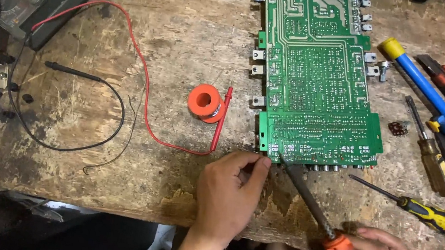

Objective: The person uses a hot air gun and a soldering iron to work on a green circuit board placed on a wooden table. They apply heat to specific areas of the board and use the soldering iron to manipulate solder on the components.

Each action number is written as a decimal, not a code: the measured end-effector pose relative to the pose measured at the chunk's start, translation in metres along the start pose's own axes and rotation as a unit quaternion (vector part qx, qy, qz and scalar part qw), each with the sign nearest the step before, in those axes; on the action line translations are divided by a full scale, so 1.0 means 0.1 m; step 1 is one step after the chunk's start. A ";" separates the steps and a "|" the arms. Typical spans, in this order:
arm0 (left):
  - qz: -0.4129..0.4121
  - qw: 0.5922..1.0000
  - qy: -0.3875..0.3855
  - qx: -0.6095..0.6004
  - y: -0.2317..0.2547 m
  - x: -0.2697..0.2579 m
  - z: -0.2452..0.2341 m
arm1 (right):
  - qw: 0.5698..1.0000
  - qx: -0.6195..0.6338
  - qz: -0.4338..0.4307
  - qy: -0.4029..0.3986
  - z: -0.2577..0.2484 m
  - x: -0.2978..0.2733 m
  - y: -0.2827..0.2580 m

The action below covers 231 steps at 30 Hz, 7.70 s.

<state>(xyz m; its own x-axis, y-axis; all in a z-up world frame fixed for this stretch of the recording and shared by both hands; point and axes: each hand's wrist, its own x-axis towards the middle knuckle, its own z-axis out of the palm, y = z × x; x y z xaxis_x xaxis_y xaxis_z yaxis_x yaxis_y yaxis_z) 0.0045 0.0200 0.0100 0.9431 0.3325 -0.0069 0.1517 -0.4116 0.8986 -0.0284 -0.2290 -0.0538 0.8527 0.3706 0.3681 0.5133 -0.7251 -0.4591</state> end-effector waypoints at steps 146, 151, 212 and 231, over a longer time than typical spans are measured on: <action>0.183 0.752 0.270 -0.573 0.32 0.51 -0.11 | 0.867 0.486 0.100 -0.046 -0.27 1.50 0.46; 0.176 0.753 0.245 -0.585 0.31 0.49 -0.10 | 0.874 0.473 0.094 -0.053 -0.27 1.55 0.41; -0.217 0.730 -0.614 0.206 0.56 -0.47 -0.09 | 0.944 0.323 0.061 0.015 -0.50 0.25 -0.64; 0.147 0.791 0.170 -0.569 0.35 0.32 -0.36 | 0.995 0.090 -0.042 -0.005 -0.02 -0.23 -0.24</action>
<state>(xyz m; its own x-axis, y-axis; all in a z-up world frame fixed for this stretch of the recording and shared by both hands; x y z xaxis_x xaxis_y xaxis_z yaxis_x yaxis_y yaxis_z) 0.0290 0.0465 0.0566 0.7249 0.6527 0.2202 -0.6065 0.4532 0.6533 -0.0608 -0.2215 -0.0497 0.8061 0.4326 0.4038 0.5917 -0.5752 -0.5648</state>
